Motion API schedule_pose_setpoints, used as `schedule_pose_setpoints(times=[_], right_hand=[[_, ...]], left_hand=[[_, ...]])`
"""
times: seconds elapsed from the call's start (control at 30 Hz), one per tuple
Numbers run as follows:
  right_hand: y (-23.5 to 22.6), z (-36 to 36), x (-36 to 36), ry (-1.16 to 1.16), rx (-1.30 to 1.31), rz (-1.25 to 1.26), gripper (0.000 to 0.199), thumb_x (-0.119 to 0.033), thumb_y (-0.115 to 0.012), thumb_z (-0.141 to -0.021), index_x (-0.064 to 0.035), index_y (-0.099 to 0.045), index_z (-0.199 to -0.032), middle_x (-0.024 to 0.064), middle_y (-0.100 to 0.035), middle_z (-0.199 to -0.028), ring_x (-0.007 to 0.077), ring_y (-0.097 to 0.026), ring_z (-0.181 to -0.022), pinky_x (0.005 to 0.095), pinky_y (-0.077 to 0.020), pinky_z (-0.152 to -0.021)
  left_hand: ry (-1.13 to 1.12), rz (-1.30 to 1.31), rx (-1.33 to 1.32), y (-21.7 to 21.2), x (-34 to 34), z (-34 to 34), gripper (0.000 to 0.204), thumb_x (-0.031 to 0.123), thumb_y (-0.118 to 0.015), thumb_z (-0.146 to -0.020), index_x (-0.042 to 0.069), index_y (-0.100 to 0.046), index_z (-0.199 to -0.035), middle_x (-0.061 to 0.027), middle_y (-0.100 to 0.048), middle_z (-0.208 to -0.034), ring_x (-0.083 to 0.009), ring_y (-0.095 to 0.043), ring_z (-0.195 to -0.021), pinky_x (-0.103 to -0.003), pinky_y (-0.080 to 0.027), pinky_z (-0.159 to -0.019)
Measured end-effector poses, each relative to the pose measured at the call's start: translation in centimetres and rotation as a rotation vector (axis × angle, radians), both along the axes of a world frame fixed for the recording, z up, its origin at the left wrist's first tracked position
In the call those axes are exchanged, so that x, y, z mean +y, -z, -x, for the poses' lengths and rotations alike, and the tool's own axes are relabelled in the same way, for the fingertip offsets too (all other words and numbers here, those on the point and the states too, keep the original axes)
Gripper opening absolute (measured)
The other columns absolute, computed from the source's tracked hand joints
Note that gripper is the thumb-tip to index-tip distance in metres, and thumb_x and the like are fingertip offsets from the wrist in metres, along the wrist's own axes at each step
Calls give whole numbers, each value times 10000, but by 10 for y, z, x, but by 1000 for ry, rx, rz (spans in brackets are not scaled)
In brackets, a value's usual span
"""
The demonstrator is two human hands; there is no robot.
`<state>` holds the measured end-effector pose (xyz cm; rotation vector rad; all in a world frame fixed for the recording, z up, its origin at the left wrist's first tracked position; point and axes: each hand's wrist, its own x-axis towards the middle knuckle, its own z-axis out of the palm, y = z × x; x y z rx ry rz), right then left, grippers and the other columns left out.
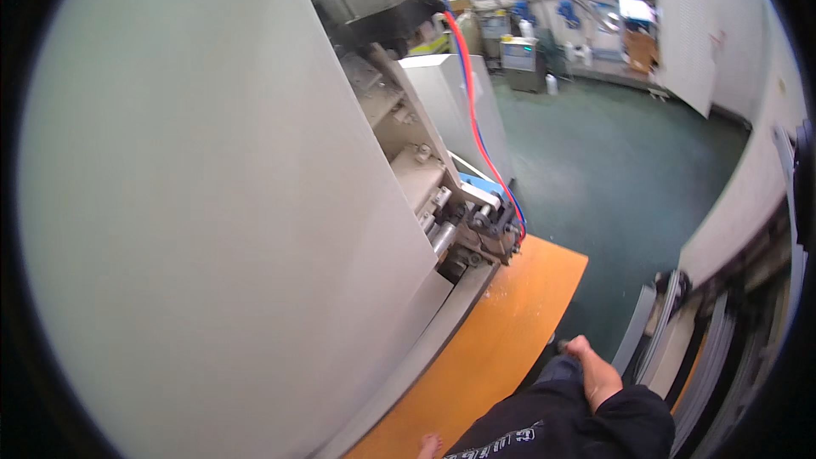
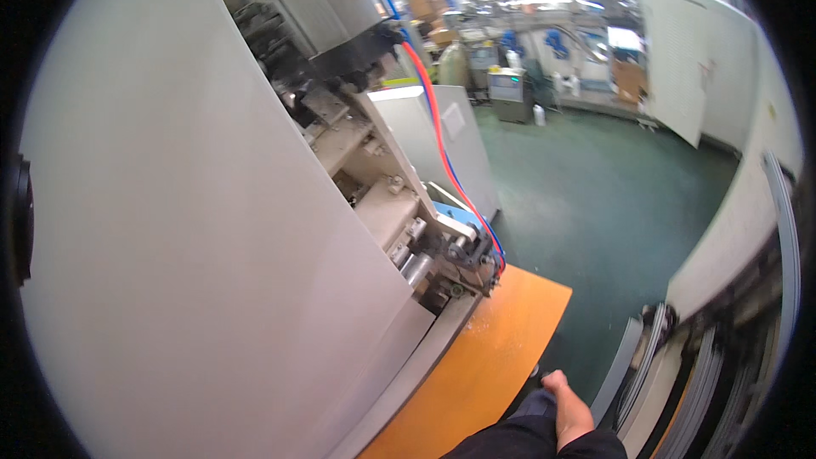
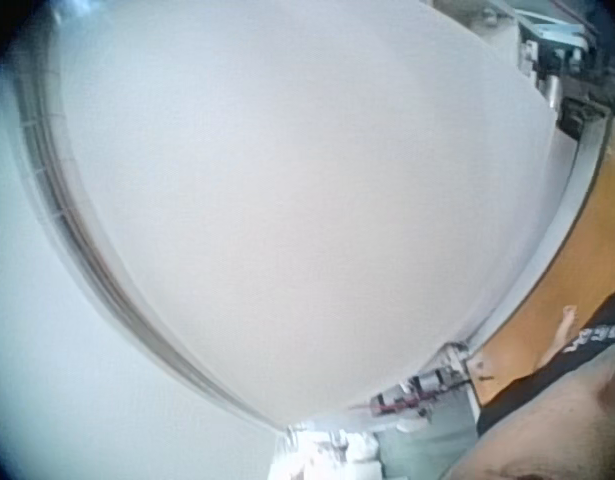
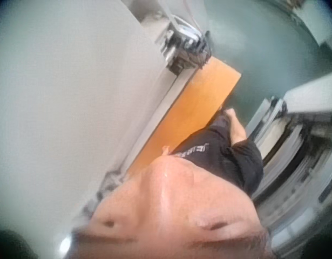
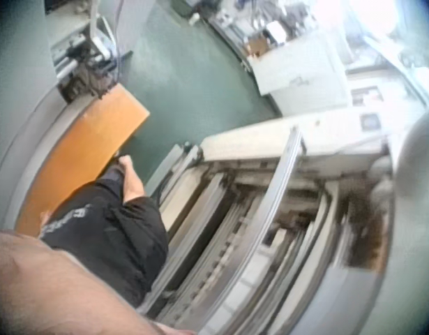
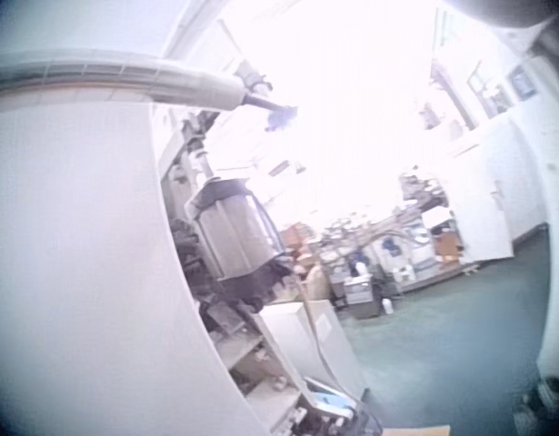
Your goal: The person uses a wrench to tighten or loosen bolts on a large industrial machine. They repeatedly reach into the machine's internal components, adjust the tool, and reposition their hands to access different areas.
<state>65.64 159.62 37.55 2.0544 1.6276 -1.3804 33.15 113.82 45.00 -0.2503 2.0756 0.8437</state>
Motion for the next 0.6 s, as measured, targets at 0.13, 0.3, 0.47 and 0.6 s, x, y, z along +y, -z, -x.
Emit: schedule_pose_setpoints(times=[0.13, 0.3, 0.47, 0.6], right_hand=[[52, -22, 122, -121, 6, -132, 187, -213, -598, -749, -58, -696, -785, 92, -683, -771, 200, -656, -693, 321, -498, -574], [74, -45, 206, -901, -65, -304, 109, -151, -634, -718, -96, -690, -793, 61, -681, -759, 186, -658, -701, 326, -515, -589], [83, -56, 255, -932, -130, -248, 130, -196, -584, -786, -157, -702, -821, 39, -693, -828, 195, -670, -755, 340, -518, -596], [36, -50, 228, -1694, -246, -377, 169, -193, -538, -801, -163, -700, -840, 31, -693, -852, 206, -672, -800, 359, -518, -627]], left_hand=[[-18, 0, 13, 7, 91, -38, 202, 224, -591, -839, 29, -603, -888, -75, -627, -723, -163, -603, -602, -282, -495, -534], [17, -17, 119, 11, 171, -110, 221, 241, -600, -826, 25, -617, -870, -69, -632, -717, -167, -604, -604, -287, -494, -561], [-75, -267, 262, 0, 270, -134, 249, 262, -612, -816, 18, -631, -862, -69, -647, -740, -175, -614, -624, -295, -500, -601], [-70, -220, 318, 1, 270, -175, 270, 283, -623, -821, 21, -640, -886, -80, -664, -810, -176, -636, -682, -303, -508, -641]])
